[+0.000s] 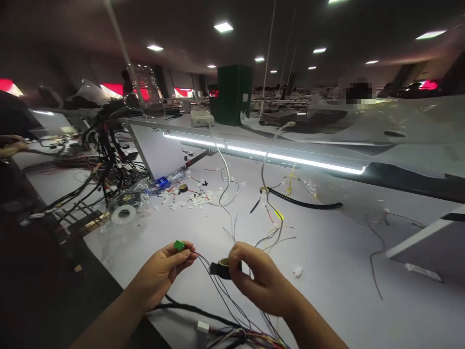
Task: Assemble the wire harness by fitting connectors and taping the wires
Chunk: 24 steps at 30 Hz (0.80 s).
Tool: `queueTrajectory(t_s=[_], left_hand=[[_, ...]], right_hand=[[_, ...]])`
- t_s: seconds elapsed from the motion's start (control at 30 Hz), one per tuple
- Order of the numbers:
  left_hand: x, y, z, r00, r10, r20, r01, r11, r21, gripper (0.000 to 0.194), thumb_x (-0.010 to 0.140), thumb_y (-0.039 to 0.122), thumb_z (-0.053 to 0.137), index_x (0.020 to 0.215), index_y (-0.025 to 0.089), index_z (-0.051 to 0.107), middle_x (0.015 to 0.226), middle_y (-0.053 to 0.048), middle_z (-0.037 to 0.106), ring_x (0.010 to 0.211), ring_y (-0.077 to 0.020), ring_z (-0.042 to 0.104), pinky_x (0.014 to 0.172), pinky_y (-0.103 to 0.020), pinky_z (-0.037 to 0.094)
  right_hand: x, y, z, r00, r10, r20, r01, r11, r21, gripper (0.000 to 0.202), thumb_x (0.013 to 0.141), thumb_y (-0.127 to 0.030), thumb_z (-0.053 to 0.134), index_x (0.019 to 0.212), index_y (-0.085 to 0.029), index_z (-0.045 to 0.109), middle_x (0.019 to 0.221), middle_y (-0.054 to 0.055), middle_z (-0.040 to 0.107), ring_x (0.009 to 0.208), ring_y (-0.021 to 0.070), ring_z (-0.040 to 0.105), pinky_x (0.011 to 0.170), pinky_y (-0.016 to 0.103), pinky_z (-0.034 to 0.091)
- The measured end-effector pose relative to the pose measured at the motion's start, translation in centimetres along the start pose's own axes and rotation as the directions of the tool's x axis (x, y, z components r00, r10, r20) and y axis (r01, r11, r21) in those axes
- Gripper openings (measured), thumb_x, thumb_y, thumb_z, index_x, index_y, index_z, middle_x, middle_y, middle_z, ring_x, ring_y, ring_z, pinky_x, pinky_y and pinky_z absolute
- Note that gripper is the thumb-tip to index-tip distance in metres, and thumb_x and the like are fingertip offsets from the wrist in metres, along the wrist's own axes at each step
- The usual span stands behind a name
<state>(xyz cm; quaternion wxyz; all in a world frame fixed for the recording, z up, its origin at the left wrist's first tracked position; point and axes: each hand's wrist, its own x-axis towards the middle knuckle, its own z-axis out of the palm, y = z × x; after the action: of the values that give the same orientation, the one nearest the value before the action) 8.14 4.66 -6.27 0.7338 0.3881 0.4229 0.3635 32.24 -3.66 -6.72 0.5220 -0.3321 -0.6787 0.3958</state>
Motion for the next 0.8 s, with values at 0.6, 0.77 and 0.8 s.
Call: queueTrajectory(t_s=[0.6,0.77,0.8], left_hand=[[-2.1,0.3,0.7,0.938,0.338,0.077,-0.337,0.836,0.434,0.011,0.079,0.031,0.069,0.087,0.022,0.068,0.08,-0.001,0.06,0.079,-0.0161,0.055,0.078,-0.028,0.043],[-1.4,1.1,0.4,0.807,0.578,0.125,-0.525,0.604,0.599,0.01,0.076,0.032,0.07,0.077,0.022,0.073,0.104,-0.009,0.06,0.099,-0.0233,0.054,0.086,-0.029,0.043],[-1.1,1.1,0.3,0.827,0.555,0.094,-0.502,0.651,0.569,0.013,0.076,0.034,0.071,0.077,0.022,0.073,0.103,-0.009,0.061,0.1,-0.0242,0.054,0.088,-0.029,0.042]], right_hand=[[7.2,3.0,3.0,0.992,0.023,0.127,-0.033,0.997,0.076,0.024,0.071,-0.007,0.058,0.09,-0.021,0.056,0.093,0.001,0.05,0.082,0.0141,0.052,0.075,0.029,0.045],[7.2,3.1,5.5,0.929,0.371,0.004,-0.369,0.922,0.117,0.012,0.079,-0.017,0.058,0.088,-0.02,0.065,0.101,0.004,0.052,0.085,0.0158,0.058,0.074,0.029,0.048],[7.0,2.7,5.8,0.895,0.447,0.013,-0.445,0.888,0.111,0.017,0.082,-0.019,0.054,0.096,-0.02,0.064,0.101,0.004,0.053,0.082,0.0154,0.06,0.073,0.029,0.048]])
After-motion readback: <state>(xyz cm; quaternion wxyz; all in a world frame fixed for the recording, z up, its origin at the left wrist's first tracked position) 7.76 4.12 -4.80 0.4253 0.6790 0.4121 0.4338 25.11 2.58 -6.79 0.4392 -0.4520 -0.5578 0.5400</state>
